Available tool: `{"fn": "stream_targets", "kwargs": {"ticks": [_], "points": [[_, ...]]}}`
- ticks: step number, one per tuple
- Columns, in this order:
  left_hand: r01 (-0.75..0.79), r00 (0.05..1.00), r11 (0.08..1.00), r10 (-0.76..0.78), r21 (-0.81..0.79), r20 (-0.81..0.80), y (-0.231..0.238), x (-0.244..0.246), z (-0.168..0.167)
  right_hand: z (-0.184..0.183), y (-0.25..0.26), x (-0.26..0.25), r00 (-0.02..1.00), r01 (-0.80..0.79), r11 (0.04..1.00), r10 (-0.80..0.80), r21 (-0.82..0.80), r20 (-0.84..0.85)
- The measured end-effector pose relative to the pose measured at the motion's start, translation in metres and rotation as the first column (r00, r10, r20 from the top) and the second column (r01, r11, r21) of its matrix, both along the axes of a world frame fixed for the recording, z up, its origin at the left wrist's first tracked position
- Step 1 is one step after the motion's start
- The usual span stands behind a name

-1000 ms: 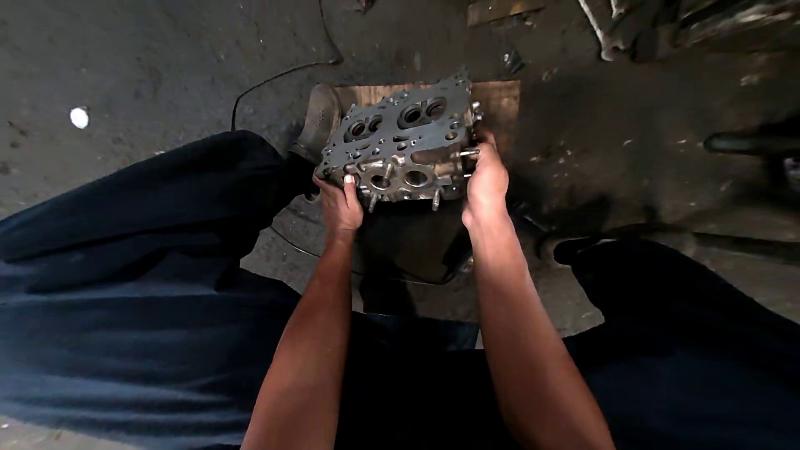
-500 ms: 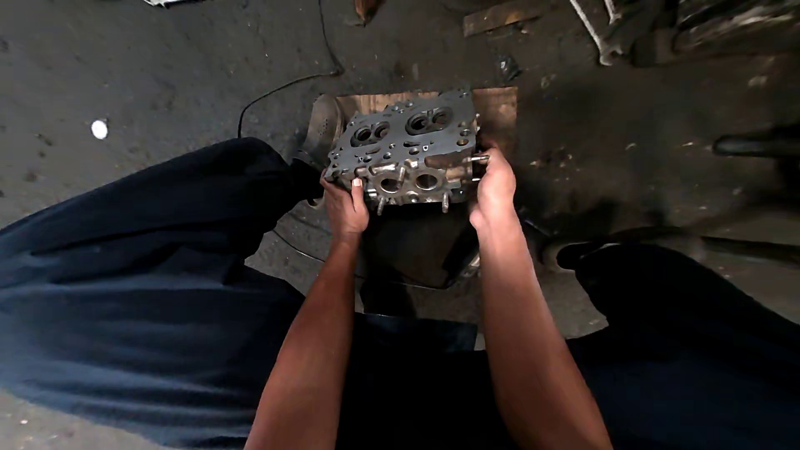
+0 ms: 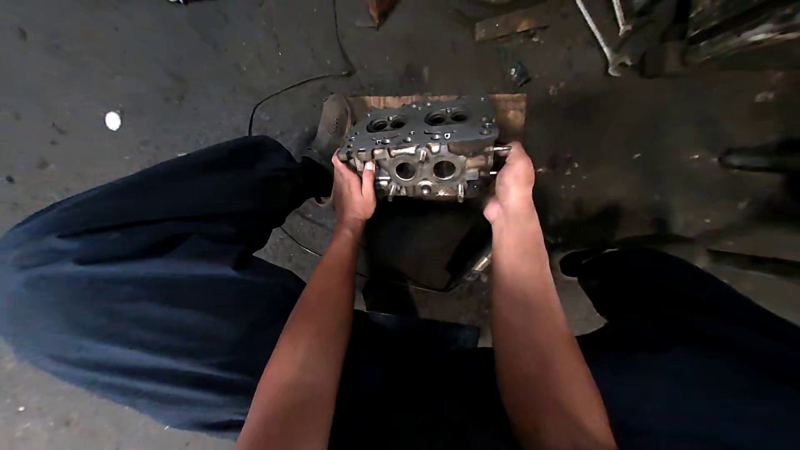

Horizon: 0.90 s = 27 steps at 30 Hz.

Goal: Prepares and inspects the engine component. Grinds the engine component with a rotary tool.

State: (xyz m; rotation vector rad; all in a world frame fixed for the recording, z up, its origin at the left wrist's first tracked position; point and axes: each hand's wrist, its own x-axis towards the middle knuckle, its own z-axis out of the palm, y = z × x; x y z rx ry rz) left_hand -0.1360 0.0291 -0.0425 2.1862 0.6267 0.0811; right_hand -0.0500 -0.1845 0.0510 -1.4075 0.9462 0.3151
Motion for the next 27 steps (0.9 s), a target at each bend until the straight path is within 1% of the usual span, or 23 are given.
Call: {"fn": "stream_targets", "kwargs": {"ticks": [4, 7, 11, 19, 22, 27], "points": [[0.048, 0.999, 0.999, -0.048, 0.004, 0.005, 0.002, 0.008, 0.002, -0.005, -0.006, 0.001, 0.998, 0.058, 0.997, -0.056, 0.049, -0.03], [0.053, 0.999, 0.998, -0.053, 0.015, 0.011, 0.001, 0.01, 0.001, -0.006, -0.008, 0.002, 0.996, 0.077, 0.995, -0.075, 0.063, -0.042], [0.08, 0.996, 0.997, -0.08, -0.005, -0.047, 0.005, 0.02, 0.005, -0.003, -0.01, 0.004, 0.995, 0.093, 0.992, -0.089, 0.086, -0.052], [0.215, 0.962, 0.976, -0.207, 0.021, -0.178, 0.017, 0.052, 0.02, -0.01, -0.016, 0.006, 0.983, 0.18, 0.97, -0.171, 0.162, -0.071], [0.229, 0.956, 0.972, -0.213, 0.059, -0.204, 0.008, 0.057, 0.027, -0.017, -0.027, 0.009, 0.976, 0.207, 0.962, -0.19, 0.18, -0.104], [0.296, 0.913, 0.947, -0.243, 0.122, -0.328, -0.025, 0.076, 0.048, -0.045, -0.06, 0.01, 0.964, 0.253, 0.931, -0.219, 0.262, -0.152]]}}
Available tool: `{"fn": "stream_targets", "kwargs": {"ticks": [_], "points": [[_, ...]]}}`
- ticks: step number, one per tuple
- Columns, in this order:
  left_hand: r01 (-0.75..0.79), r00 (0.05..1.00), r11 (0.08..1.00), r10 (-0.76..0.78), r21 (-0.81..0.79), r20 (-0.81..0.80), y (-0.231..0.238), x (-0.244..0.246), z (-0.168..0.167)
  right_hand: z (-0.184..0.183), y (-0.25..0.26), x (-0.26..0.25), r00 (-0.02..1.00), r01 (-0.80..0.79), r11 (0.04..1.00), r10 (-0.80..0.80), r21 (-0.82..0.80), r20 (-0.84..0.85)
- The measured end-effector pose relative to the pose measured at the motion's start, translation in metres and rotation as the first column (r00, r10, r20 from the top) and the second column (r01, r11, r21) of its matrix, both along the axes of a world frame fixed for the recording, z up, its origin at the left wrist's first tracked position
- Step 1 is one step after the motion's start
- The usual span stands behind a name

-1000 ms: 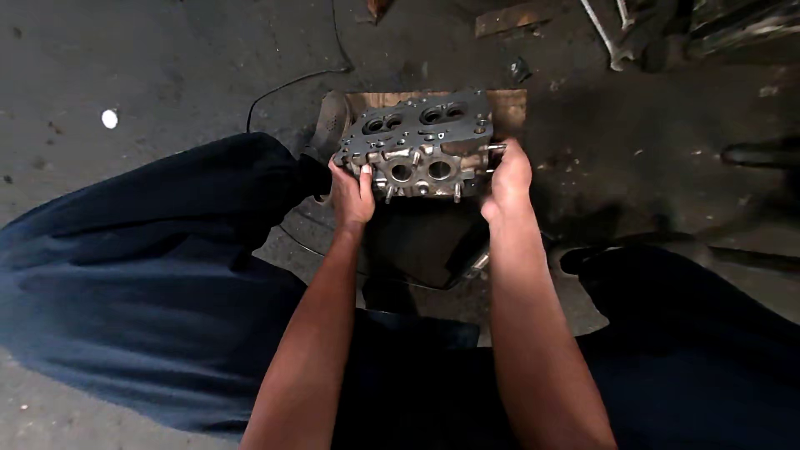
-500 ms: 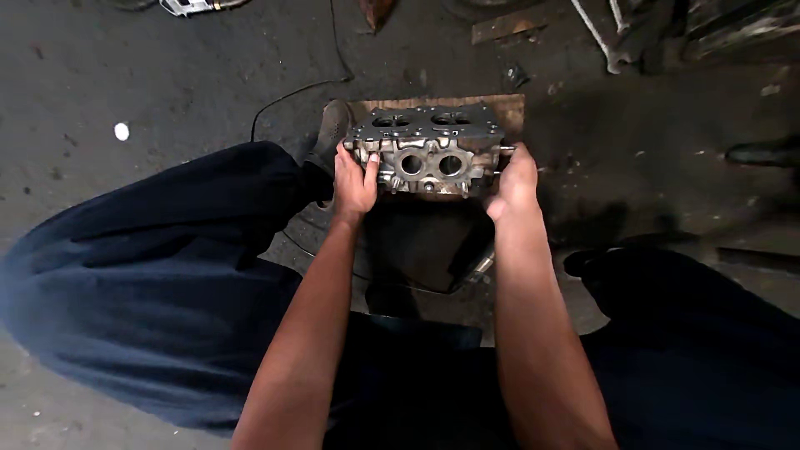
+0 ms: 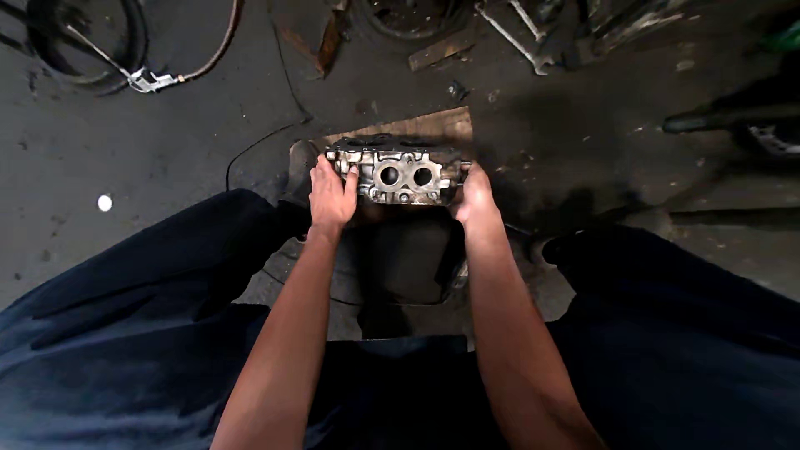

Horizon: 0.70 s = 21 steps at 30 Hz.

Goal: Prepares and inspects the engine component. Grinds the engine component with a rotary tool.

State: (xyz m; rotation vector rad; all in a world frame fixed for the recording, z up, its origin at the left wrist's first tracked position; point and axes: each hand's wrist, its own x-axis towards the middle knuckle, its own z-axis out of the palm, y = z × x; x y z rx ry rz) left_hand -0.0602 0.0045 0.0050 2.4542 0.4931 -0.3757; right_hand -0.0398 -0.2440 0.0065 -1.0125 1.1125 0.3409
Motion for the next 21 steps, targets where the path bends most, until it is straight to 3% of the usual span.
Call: {"fn": "stream_targets", "kwargs": {"ticks": [5, 10, 18, 21], "points": [[0.064, 0.996, 0.994, -0.058, 0.084, -0.073, -0.022, 0.028, 0.011, -0.02, -0.026, 0.011, 0.998, -0.048, 0.996, 0.051, 0.08, -0.042], [0.107, 0.984, 0.984, -0.084, 0.141, -0.159, -0.023, 0.055, 0.017, -0.027, -0.026, 0.017, 0.957, -0.276, 0.956, 0.262, -0.104, -0.127], [0.132, 0.959, 0.98, -0.088, 0.151, -0.271, -0.027, 0.09, 0.025, -0.033, -0.041, 0.013, 0.961, -0.274, 0.956, 0.267, -0.101, -0.077], [0.109, 0.972, 0.982, -0.073, 0.151, -0.224, -0.028, 0.086, 0.022, -0.028, -0.049, 0.007, 0.99, -0.135, 0.925, 0.136, -0.354, -0.024]]}}
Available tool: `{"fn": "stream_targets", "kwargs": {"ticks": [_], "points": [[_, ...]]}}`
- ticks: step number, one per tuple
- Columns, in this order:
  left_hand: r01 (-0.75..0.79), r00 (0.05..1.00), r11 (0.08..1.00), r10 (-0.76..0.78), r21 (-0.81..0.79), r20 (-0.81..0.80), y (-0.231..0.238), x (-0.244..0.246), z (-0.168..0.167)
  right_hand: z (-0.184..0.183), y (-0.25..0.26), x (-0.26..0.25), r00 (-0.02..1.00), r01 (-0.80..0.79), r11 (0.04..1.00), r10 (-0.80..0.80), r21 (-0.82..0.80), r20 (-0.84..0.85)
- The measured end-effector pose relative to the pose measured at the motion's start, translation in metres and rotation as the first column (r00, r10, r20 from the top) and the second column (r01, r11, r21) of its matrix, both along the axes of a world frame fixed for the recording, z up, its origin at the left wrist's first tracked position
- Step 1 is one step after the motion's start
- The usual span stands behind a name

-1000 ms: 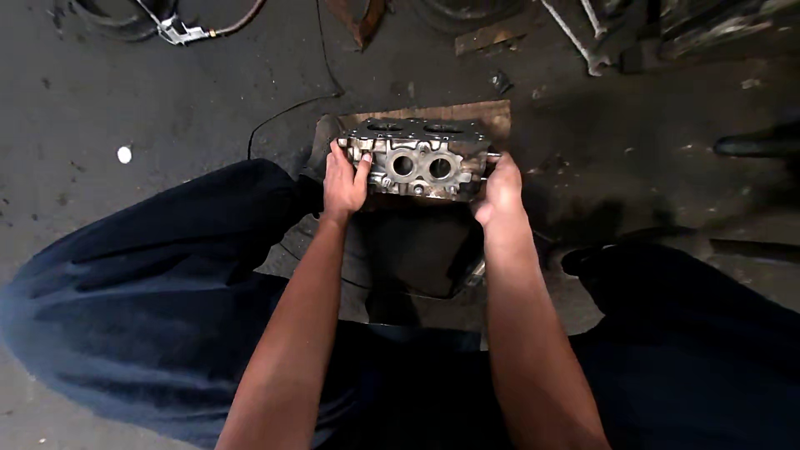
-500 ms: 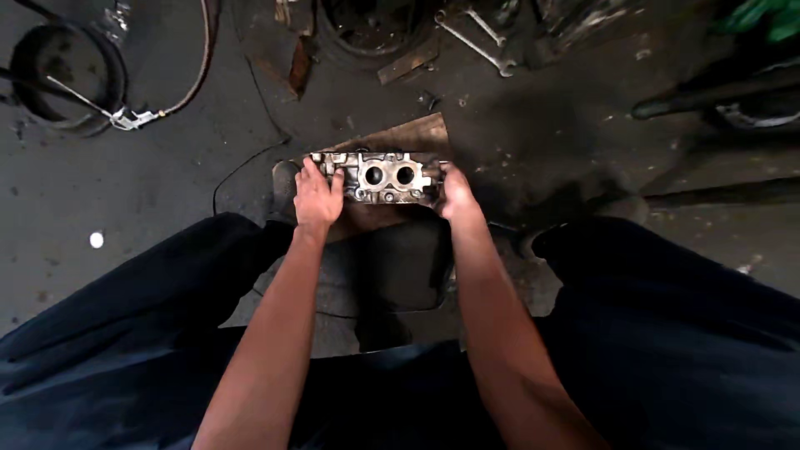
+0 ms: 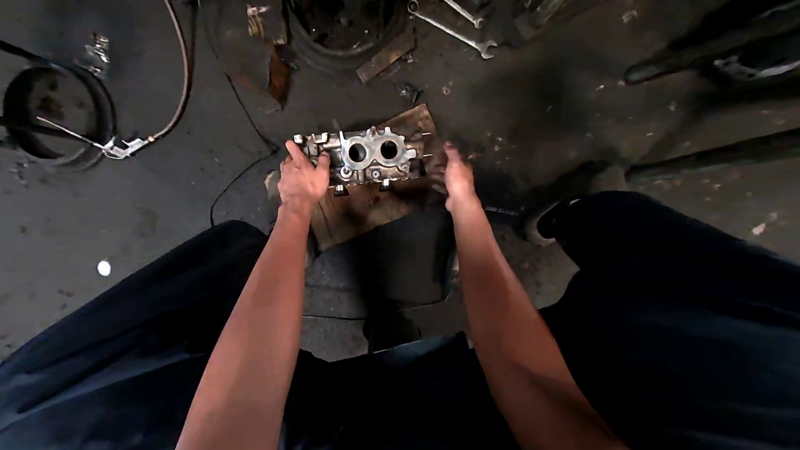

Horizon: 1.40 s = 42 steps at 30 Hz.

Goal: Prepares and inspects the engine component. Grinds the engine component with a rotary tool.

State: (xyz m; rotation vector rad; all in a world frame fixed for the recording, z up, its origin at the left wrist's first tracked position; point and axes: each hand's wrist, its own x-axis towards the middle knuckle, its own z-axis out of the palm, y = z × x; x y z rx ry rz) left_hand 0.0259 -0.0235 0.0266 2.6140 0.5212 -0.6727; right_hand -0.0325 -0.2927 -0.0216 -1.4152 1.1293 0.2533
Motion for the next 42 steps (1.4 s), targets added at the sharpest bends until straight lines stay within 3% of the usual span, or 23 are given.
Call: {"fn": "stream_targets", "kwargs": {"ticks": [3, 6, 8, 11, 14, 19, 23, 30, 33, 36, 39, 42], "points": [[-0.001, 0.998, 0.999, -0.001, 0.041, 0.06, -0.002, -0.003, -0.004, -0.001, -0.015, -0.026, 0.987, 0.159, 0.924, -0.144, -0.348, 0.07], [0.023, 0.991, 0.996, -0.034, 0.089, 0.131, -0.005, -0.005, -0.004, -0.019, -0.023, -0.07, 0.964, 0.157, 0.84, -0.246, -0.519, -0.106], [0.038, 0.986, 0.996, -0.051, 0.082, 0.16, -0.004, -0.005, 0.001, -0.032, -0.018, -0.096, 0.907, 0.067, 0.878, -0.252, -0.475, -0.337], [0.056, 0.983, 0.997, -0.063, 0.048, 0.171, 0.001, -0.006, 0.006, -0.058, -0.008, -0.124, 0.836, -0.121, 0.934, -0.088, -0.337, -0.542], [0.097, 0.979, 0.995, -0.1, 0.022, 0.176, 0.003, -0.003, 0.014, -0.067, -0.007, -0.128, 0.796, -0.298, 0.877, 0.01, -0.377, -0.605], [0.049, 0.971, 0.999, -0.052, 0.02, 0.232, -0.002, 0.002, 0.033, -0.085, -0.019, -0.138, 0.775, -0.317, 0.881, 0.027, -0.351, -0.632], [-0.045, 0.958, 0.999, 0.044, -0.001, 0.285, -0.015, -0.004, 0.049, -0.097, -0.026, -0.145, 0.722, -0.428, 0.849, 0.115, -0.31, -0.682], [-0.147, 0.932, 0.988, 0.154, -0.047, 0.329, -0.009, -0.045, 0.071, -0.093, -0.031, -0.16, 0.919, -0.192, 0.934, 0.063, -0.301, -0.39], [-0.095, 0.923, 0.992, 0.121, -0.088, 0.366, -0.012, -0.059, 0.098, -0.08, -0.029, -0.155, 0.974, -0.065, 0.94, -0.014, -0.336, -0.228], [0.058, 0.922, 0.97, 0.039, -0.238, 0.384, -0.025, -0.08, 0.138, -0.051, -0.024, -0.141, 0.992, 0.015, 0.915, -0.064, -0.403, -0.108], [0.225, 0.965, 0.833, -0.118, -0.506, 0.235, -0.046, -0.088, 0.146, -0.002, -0.027, -0.105, 0.986, 0.107, 0.923, -0.05, -0.371, 0.161], [0.245, 0.966, 0.633, -0.224, -0.735, 0.129, -0.068, -0.088, 0.129, 0.082, -0.038, -0.078, 0.939, -0.007, 0.973, 0.086, -0.231, 0.334]]}}
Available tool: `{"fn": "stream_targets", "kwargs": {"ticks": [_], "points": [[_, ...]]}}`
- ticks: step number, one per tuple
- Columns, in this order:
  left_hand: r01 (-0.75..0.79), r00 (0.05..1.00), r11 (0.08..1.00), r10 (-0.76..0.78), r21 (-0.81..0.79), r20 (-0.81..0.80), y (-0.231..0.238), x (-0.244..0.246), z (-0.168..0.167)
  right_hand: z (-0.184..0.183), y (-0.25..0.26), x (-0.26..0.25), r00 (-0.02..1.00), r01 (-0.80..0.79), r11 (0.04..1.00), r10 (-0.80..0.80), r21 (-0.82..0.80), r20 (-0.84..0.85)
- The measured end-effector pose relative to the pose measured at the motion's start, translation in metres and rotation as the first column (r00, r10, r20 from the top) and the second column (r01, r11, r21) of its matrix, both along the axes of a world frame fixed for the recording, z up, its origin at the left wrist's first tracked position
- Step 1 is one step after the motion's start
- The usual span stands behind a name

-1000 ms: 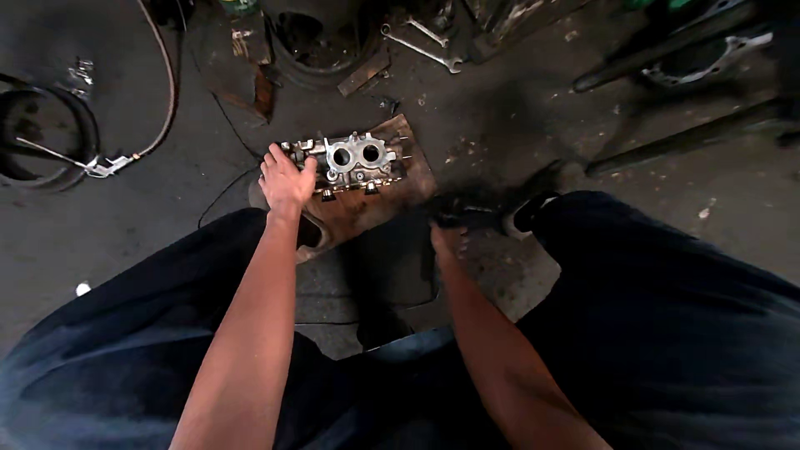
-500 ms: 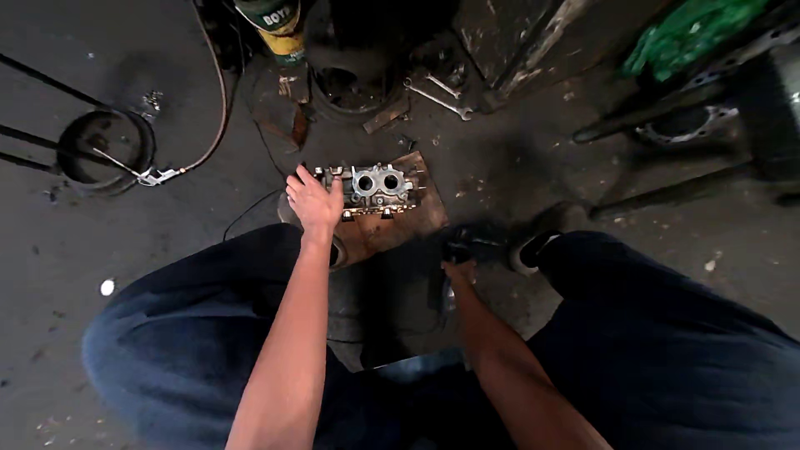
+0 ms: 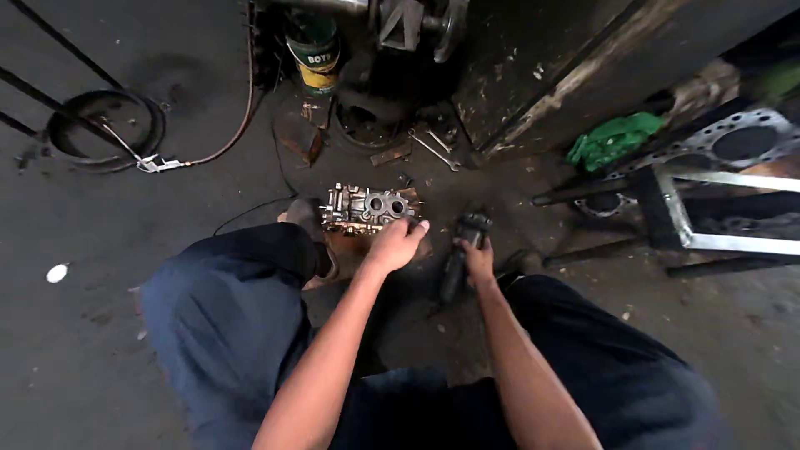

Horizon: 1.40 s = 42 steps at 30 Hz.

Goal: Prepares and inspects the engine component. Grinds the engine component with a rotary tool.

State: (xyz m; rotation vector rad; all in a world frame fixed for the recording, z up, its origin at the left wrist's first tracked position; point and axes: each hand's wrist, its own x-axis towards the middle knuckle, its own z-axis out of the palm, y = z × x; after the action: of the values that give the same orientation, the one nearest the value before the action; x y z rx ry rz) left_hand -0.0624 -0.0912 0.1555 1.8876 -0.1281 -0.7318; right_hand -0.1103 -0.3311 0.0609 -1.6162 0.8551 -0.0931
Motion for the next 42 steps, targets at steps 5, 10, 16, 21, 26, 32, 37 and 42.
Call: {"fn": "stream_targets", "kwargs": {"ticks": [5, 10, 16, 21, 26, 32, 37, 42], "points": [[0.024, 0.996, 0.895, -0.062, -0.445, -0.07, -0.03, -0.014, 0.019, 0.123, 0.02, -0.007, 0.962, -0.239, 0.949, 0.204, 0.204, 0.18], [-0.012, 0.997, 0.664, -0.053, -0.747, -0.063, -0.025, -0.037, 0.043, 0.157, 0.056, -0.034, 0.871, -0.394, 0.913, 0.333, 0.108, 0.362], [-0.006, 1.0, 0.634, 0.002, -0.774, -0.006, -0.017, -0.049, 0.043, 0.135, 0.076, -0.051, 0.832, -0.387, 0.916, 0.297, 0.106, 0.468], [0.076, 0.981, 0.863, 0.024, -0.499, 0.191, -0.021, -0.06, 0.048, 0.132, 0.07, -0.055, 0.859, -0.407, 0.907, 0.339, 0.109, 0.383], [0.101, 0.975, 0.899, -0.003, -0.427, 0.224, -0.029, -0.063, 0.044, 0.116, 0.067, -0.058, 0.871, -0.331, 0.931, 0.24, 0.151, 0.428], [0.111, 0.982, 0.899, -0.033, -0.424, 0.188, -0.036, -0.067, 0.041, 0.105, 0.06, -0.066, 0.842, -0.346, 0.924, 0.23, 0.161, 0.487], [0.005, 0.996, 0.919, 0.031, -0.393, 0.085, -0.042, -0.072, 0.034, 0.109, 0.072, -0.065, 0.902, -0.266, 0.945, 0.175, 0.188, 0.396], [-0.135, 0.991, 0.895, 0.119, -0.425, -0.064, -0.047, -0.071, 0.029, 0.108, 0.084, -0.062, 0.933, -0.222, 0.969, 0.178, 0.11, 0.313]]}}
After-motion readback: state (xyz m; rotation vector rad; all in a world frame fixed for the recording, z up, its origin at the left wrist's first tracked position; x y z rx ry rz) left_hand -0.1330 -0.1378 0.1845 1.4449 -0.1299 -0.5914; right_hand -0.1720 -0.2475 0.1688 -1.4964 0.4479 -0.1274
